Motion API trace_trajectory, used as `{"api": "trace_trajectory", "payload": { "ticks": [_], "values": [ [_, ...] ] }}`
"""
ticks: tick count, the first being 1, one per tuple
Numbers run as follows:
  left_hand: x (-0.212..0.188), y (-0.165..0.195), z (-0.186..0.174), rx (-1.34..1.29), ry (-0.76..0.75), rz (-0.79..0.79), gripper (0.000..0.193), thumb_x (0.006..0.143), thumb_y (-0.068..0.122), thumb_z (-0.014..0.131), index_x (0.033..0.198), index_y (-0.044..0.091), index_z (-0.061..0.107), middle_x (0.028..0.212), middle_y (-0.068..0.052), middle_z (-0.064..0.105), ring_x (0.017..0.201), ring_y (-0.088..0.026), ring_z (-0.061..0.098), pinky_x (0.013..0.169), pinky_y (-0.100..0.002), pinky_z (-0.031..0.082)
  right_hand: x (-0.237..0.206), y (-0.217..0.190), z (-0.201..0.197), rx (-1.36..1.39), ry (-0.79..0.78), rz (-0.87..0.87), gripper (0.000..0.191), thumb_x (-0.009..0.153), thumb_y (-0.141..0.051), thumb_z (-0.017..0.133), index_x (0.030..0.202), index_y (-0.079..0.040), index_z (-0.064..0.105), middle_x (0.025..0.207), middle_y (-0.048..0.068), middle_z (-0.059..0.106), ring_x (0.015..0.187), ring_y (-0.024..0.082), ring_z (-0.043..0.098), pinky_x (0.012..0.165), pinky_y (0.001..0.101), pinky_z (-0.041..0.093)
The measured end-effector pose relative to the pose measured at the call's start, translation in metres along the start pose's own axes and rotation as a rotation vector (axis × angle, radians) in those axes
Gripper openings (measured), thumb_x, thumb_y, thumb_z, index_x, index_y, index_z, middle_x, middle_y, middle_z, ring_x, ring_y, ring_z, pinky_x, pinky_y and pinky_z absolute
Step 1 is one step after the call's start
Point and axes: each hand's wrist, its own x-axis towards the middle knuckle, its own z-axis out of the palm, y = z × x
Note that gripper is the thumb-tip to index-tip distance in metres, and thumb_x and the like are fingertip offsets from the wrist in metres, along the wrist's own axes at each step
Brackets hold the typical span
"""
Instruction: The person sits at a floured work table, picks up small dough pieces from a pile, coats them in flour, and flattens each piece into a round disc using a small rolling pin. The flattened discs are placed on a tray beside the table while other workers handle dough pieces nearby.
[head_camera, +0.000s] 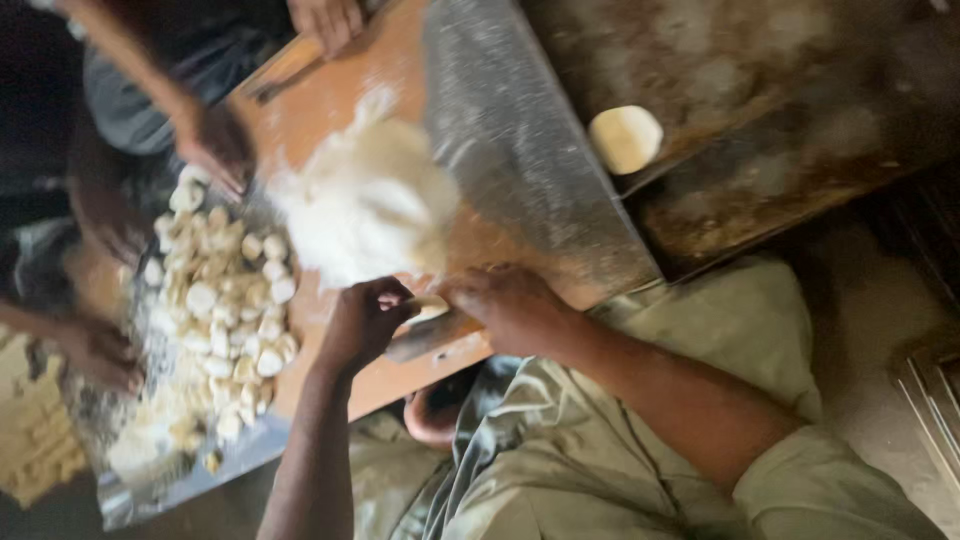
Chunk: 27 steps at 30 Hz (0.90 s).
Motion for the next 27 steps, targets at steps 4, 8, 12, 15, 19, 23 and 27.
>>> {"api": "trace_trajectory", "payload": {
  "ticks": [4,8,12,15,19,23,27],
  "values": [
    [0.065,0.100,0.003,0.119,0.213,0.328,0.014,0.090,0.010,0.078,0.098,0.004,0.068,0.087,-0.014,0.071,0.076,-0.033,0.068,0.070,-0.042,0.053,-0.007,0.021,0.002,-0.025,-0.096,-0.007,0.046,0.073,-0.005,0.069,0.119,-0.006,0.064,0.113,0.018,0.064,0.107,0.038,0.064,0.090,0.0517,0.051],
    [0.126,0.211,0.063,0.126,0.518,0.838,0.027,0.096,0.003,0.064,0.123,0.007,0.064,0.129,-0.015,0.068,0.115,-0.037,0.069,0.101,-0.045,0.055,-0.012,0.038,0.022,-0.017,-0.038,-0.073,0.043,0.072,-0.007,0.068,0.115,-0.008,0.065,0.113,0.018,0.065,0.109,0.038,0.064,0.093,0.0510,0.051],
    [0.145,0.265,0.128,0.476,-0.070,0.770,0.053,0.103,0.045,0.064,0.137,0.005,0.057,0.136,-0.018,0.064,0.140,-0.041,0.048,0.111,-0.064,0.036,-0.010,0.051,0.038,0.042,-0.047,-0.084,0.046,0.073,-0.009,0.069,0.118,-0.009,0.066,0.114,0.018,0.066,0.108,0.038,0.065,0.092,0.0516,0.052],
    [0.112,0.216,0.125,0.249,0.048,0.784,0.051,0.104,0.041,0.065,0.142,0.008,0.055,0.147,-0.015,0.060,0.147,-0.035,0.044,0.123,-0.065,0.026,-0.006,0.049,0.034,0.068,-0.057,-0.070,0.047,0.073,-0.010,0.069,0.120,-0.011,0.067,0.114,0.018,0.067,0.107,0.038,0.066,0.091,0.0521,0.052],
    [0.068,0.064,0.044,0.268,0.495,0.436,0.051,0.102,0.028,0.066,0.147,0.010,0.052,0.157,-0.016,0.052,0.154,-0.035,0.042,0.130,-0.055,0.027,0.006,0.023,0.015,-0.093,-0.131,0.031,0.050,0.074,-0.011,0.070,0.123,-0.012,0.067,0.115,0.018,0.068,0.105,0.038,0.066,0.091,0.0527,0.052],
    [0.027,-0.088,-0.029,0.506,0.892,-0.205,0.055,0.102,0.033,0.060,0.143,-0.002,0.048,0.160,-0.027,0.038,0.153,-0.046,0.032,0.127,-0.053,0.025,0.029,-0.014,0.008,-0.272,-0.329,0.090,0.050,0.074,-0.016,0.074,0.123,-0.013,0.066,0.117,0.010,0.067,0.100,0.031,0.068,0.086,0.0447,0.056],
    [-0.045,-0.148,0.009,0.484,0.766,-0.175,0.060,0.105,0.035,0.049,0.154,-0.001,0.044,0.162,-0.017,0.041,0.156,-0.042,0.029,0.127,-0.057,0.018,0.037,-0.029,0.004,-0.351,-0.280,0.153,0.053,0.080,-0.025,0.076,0.131,-0.013,0.065,0.119,0.007,0.066,0.096,0.025,0.069,0.079,0.0396,0.058]
  ]
}}
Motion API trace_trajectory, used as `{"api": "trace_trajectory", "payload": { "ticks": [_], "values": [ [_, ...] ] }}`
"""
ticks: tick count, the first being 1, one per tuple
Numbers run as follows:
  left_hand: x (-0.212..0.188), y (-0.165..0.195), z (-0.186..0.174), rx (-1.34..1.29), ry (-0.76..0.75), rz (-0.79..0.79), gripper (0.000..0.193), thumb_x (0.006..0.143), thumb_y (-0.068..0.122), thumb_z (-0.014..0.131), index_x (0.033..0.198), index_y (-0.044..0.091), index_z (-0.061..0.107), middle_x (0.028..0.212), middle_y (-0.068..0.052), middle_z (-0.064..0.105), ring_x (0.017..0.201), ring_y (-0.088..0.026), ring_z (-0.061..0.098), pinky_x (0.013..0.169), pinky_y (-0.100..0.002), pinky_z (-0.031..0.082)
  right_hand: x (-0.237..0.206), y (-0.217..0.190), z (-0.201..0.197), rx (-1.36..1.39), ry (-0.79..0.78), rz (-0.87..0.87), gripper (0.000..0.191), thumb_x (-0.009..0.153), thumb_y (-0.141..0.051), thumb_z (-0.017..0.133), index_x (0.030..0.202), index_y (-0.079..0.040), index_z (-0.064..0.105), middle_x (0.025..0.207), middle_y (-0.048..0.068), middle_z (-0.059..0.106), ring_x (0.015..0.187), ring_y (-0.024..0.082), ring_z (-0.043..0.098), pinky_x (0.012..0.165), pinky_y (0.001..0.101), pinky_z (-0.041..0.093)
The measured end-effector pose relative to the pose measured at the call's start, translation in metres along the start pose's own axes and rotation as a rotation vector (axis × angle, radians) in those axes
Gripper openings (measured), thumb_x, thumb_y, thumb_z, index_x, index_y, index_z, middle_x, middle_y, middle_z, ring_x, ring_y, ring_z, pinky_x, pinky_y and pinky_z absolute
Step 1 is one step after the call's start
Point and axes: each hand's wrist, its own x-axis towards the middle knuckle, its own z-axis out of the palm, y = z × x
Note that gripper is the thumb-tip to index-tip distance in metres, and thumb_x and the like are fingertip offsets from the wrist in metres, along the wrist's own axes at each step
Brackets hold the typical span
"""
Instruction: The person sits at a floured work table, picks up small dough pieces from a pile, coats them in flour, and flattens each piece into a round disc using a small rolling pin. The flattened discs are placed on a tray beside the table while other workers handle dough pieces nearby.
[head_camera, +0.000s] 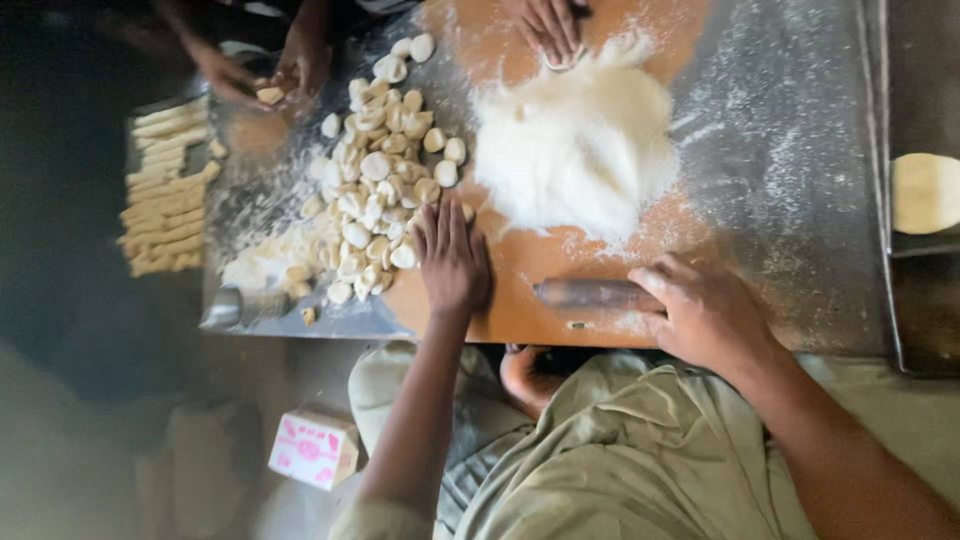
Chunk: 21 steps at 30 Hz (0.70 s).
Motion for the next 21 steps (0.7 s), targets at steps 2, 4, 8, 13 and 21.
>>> {"api": "trace_trajectory", "payload": {
  "ticks": [2,4,8,13,21],
  "values": [
    [-0.036,0.001,-0.001,-0.122,-0.060,0.066,0.060,0.107,0.035,0.049,0.155,-0.001,0.042,0.164,-0.017,0.039,0.158,-0.040,0.028,0.130,-0.056,0.019,-0.002,0.001,-0.002,-0.055,0.079,0.065,0.051,0.085,-0.031,0.075,0.132,-0.014,0.065,0.117,0.007,0.066,0.094,0.025,0.068,0.078,0.0397,0.058],
    [-0.057,0.005,-0.012,-0.254,-0.095,0.122,0.063,0.108,0.033,0.048,0.157,-0.004,0.038,0.167,-0.023,0.035,0.157,-0.042,0.027,0.127,-0.057,0.018,-0.002,0.004,-0.002,-0.111,0.118,0.161,0.053,0.089,-0.035,0.075,0.137,-0.016,0.064,0.111,0.009,0.065,0.091,0.028,0.066,0.079,0.0424,0.057],
    [-0.032,0.010,-0.030,-0.230,-0.110,0.090,0.060,0.094,0.036,0.061,0.142,-0.001,0.053,0.150,-0.022,0.051,0.143,-0.044,0.037,0.114,-0.062,0.024,0.007,-0.005,0.006,-0.145,0.228,0.221,0.055,0.086,-0.035,0.076,0.136,-0.014,0.065,0.111,0.012,0.066,0.091,0.029,0.066,0.074,0.0421,0.057],
    [-0.010,0.020,-0.025,-0.466,0.059,-0.047,0.024,0.103,0.009,0.052,0.122,0.007,0.068,0.125,-0.013,0.073,0.120,-0.033,0.071,0.103,-0.043,0.059,-0.005,-0.016,0.005,0.176,0.041,0.134,0.049,0.088,-0.029,0.074,0.134,-0.015,0.064,0.116,0.006,0.066,0.094,0.026,0.068,0.082,0.0440,0.056],
    [-0.011,0.101,-0.008,-0.452,-0.062,0.472,0.040,0.099,0.008,0.053,0.138,-0.003,0.056,0.138,-0.024,0.064,0.134,-0.037,0.060,0.118,-0.049,0.044,-0.010,-0.005,-0.003,0.153,-0.229,-0.144,0.049,0.072,-0.019,0.081,0.120,-0.017,0.071,0.112,0.005,0.065,0.111,0.027,0.062,0.099,0.0452,0.048]
  ]
}}
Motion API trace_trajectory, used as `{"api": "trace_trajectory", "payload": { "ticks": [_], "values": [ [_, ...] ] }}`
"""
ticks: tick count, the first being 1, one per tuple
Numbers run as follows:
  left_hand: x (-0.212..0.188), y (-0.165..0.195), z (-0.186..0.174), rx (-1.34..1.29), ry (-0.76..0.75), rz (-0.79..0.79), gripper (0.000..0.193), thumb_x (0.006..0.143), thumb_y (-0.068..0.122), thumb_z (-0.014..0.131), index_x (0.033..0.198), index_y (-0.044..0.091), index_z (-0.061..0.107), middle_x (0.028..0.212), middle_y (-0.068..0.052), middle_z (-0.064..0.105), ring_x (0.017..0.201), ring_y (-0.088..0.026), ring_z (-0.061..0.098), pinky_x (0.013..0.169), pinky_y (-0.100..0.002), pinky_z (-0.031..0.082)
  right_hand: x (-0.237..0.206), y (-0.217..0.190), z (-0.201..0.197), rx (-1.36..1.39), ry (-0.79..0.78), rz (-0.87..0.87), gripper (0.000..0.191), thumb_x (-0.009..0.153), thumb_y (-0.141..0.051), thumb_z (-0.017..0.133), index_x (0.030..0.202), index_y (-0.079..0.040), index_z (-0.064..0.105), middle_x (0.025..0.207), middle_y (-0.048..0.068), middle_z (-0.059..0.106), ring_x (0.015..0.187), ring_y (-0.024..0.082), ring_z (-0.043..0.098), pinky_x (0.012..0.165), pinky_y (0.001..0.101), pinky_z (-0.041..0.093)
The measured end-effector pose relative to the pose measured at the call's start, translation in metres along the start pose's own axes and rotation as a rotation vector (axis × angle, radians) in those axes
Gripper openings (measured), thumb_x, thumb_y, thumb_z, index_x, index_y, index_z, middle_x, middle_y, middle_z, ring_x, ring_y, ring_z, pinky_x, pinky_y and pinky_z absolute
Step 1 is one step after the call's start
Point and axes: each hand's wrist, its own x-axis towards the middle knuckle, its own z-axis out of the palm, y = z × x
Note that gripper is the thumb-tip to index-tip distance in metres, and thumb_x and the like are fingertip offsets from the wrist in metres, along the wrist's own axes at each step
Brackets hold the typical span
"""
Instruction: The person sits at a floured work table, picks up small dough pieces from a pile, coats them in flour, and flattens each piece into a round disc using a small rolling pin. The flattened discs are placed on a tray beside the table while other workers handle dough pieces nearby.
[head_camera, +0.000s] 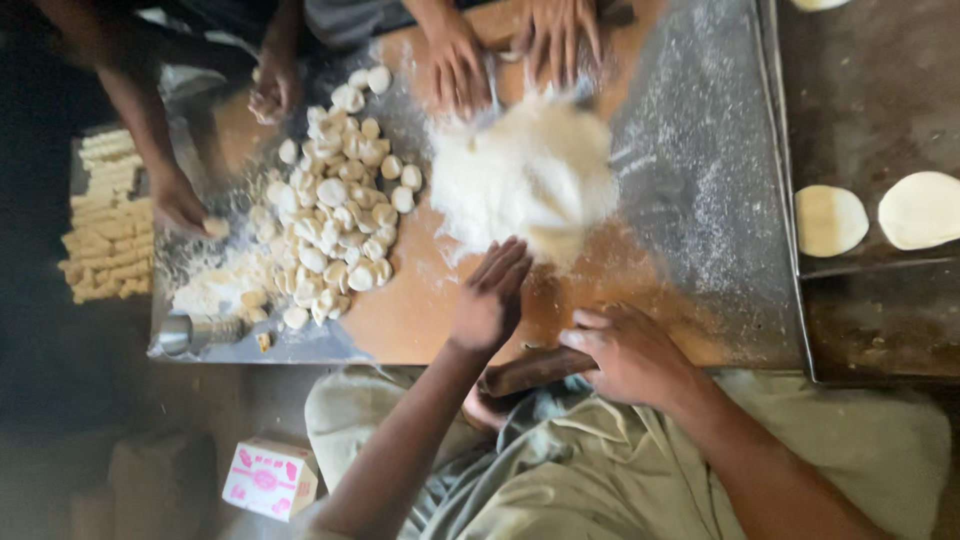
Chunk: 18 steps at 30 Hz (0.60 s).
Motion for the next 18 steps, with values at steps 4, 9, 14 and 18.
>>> {"api": "trace_trajectory", "payload": {
  "ticks": [4,9,14,18],
  "values": [
    [0.005,0.024,-0.005,0.031,-0.204,-0.032,0.071,0.102,0.035,0.053,0.150,-0.014,0.037,0.156,-0.034,0.039,0.149,-0.044,0.031,0.122,-0.055,0.022,0.002,0.007,-0.002,-0.007,0.085,-0.170,0.055,0.060,-0.018,0.083,0.114,-0.014,0.074,0.118,0.008,0.064,0.117,0.034,0.058,0.097,0.0506,0.043],
    [0.014,0.020,-0.006,0.113,-0.415,-0.125,0.064,0.106,0.043,0.039,0.156,0.002,0.037,0.165,-0.020,0.035,0.157,-0.038,0.027,0.128,-0.061,0.012,0.004,0.009,0.002,-0.053,-0.046,-0.088,0.046,0.072,-0.021,0.078,0.116,-0.014,0.072,0.112,0.007,0.064,0.116,0.029,0.059,0.102,0.0454,0.045],
    [-0.009,0.043,-0.014,0.038,-0.464,-0.171,0.075,0.105,0.048,0.041,0.157,-0.004,0.027,0.165,-0.025,0.026,0.155,-0.042,0.018,0.122,-0.065,0.006,-0.002,0.004,0.016,-0.025,0.147,-0.122,0.048,0.066,-0.023,0.083,0.111,-0.008,0.072,0.117,0.014,0.066,0.108,0.036,0.062,0.093,0.0504,0.048],
    [-0.022,0.038,-0.016,0.067,-0.433,-0.273,0.080,0.101,0.042,0.048,0.160,-0.006,0.024,0.167,-0.030,0.021,0.156,-0.043,0.015,0.122,-0.064,0.006,-0.007,-0.006,0.018,0.066,0.266,0.004,0.041,0.069,-0.023,0.083,0.105,-0.007,0.071,0.108,0.012,0.067,0.105,0.034,0.066,0.090,0.0465,0.053]
  ]
}}
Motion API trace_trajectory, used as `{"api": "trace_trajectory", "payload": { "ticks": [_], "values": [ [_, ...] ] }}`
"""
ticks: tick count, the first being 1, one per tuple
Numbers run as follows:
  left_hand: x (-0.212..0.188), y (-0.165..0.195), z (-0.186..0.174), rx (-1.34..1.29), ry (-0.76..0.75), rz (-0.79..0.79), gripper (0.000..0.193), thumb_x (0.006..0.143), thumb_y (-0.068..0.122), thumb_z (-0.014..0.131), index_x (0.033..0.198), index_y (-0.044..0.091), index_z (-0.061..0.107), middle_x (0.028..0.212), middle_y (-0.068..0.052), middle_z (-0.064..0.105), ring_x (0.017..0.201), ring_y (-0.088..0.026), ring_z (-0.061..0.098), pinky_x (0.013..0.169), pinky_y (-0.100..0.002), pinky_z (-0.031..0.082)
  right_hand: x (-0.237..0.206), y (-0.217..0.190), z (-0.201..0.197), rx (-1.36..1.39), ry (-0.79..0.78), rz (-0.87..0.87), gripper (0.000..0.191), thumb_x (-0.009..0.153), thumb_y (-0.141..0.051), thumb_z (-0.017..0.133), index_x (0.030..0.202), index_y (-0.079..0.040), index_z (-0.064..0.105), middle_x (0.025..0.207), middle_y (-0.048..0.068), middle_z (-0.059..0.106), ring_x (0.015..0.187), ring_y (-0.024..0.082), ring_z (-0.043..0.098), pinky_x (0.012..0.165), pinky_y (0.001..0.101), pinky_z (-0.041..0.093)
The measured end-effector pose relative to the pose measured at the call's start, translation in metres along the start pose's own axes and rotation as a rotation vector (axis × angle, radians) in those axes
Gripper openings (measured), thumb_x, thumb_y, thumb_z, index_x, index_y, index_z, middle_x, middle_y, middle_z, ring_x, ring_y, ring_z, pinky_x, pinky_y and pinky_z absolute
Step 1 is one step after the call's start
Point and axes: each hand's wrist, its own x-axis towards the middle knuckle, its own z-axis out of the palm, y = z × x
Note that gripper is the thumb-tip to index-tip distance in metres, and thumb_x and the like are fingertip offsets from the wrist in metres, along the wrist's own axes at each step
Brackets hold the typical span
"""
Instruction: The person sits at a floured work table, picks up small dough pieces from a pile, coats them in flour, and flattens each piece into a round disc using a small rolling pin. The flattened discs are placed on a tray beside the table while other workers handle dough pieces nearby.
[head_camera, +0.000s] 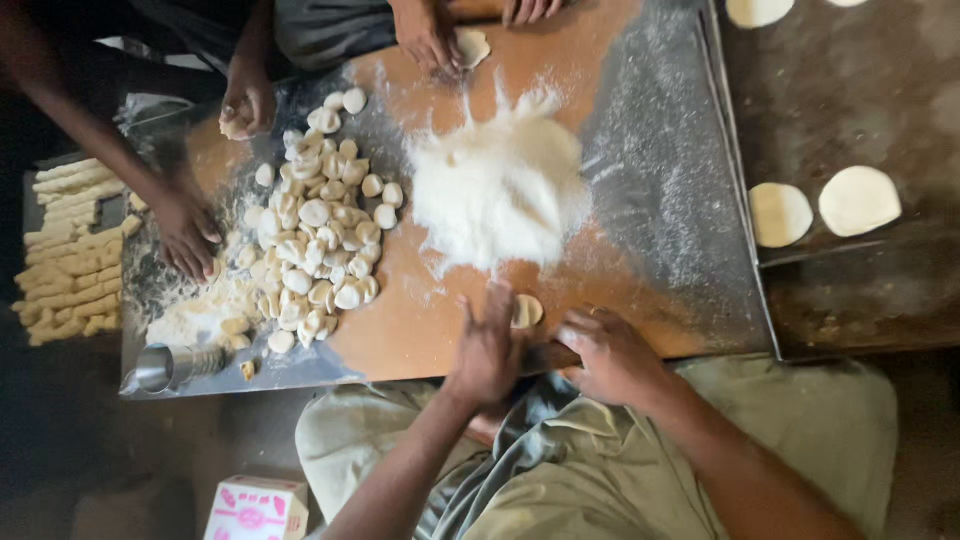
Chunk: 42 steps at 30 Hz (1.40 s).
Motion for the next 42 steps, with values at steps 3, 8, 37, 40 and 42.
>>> {"api": "trace_trajectory", "payload": {
  "ticks": [3,8,37,40,42],
  "values": [
    [0.047,-0.031,0.005,0.059,0.302,-0.125,0.082,0.094,0.039,0.058,0.156,-0.005,0.027,0.163,-0.036,0.017,0.153,-0.048,0.014,0.118,-0.066,0.006,0.022,-0.002,-0.006,0.039,0.157,-0.022,0.040,0.073,-0.026,0.085,0.103,-0.004,0.069,0.106,0.013,0.068,0.098,0.034,0.067,0.082,0.0453,0.054],
    [0.126,-0.051,0.004,0.171,0.684,-0.179,0.057,0.107,0.033,0.056,0.152,-0.001,0.047,0.165,-0.023,0.034,0.158,-0.042,0.022,0.126,-0.067,0.009,0.054,0.012,-0.013,0.003,0.370,-0.090,0.031,0.082,-0.030,0.083,0.091,-0.005,0.067,0.093,0.012,0.067,0.088,0.034,0.067,0.077,0.0449,0.056],
    [-0.004,-0.044,-0.007,-0.069,0.434,-0.246,0.012,0.079,0.019,0.077,0.078,0.012,0.068,0.099,-0.006,0.066,0.100,-0.032,0.060,0.084,-0.047,0.049,0.005,-0.006,0.016,0.082,0.098,-0.054,0.049,0.070,-0.018,0.083,0.112,-0.001,0.064,0.114,0.017,0.065,0.106,0.039,0.065,0.089,0.0486,0.053],
    [0.031,-0.046,-0.019,0.083,0.555,-0.260,0.017,0.074,0.025,0.078,0.079,0.013,0.067,0.099,-0.008,0.063,0.102,-0.033,0.057,0.084,-0.051,0.043,0.021,-0.018,0.029,0.069,0.237,0.004,0.051,0.074,-0.026,0.084,0.114,0.000,0.066,0.114,0.020,0.065,0.106,0.042,0.064,0.088,0.0507,0.052],
    [0.061,-0.046,-0.021,0.085,0.629,-0.253,0.013,0.083,0.021,0.074,0.089,0.013,0.065,0.101,-0.007,0.062,0.105,-0.031,0.056,0.086,-0.051,0.040,0.037,-0.017,0.033,0.007,0.195,0.141,0.048,0.082,-0.035,0.084,0.112,-0.001,0.067,0.115,0.020,0.065,0.103,0.043,0.063,0.087,0.0510,0.052]
  ]
}}
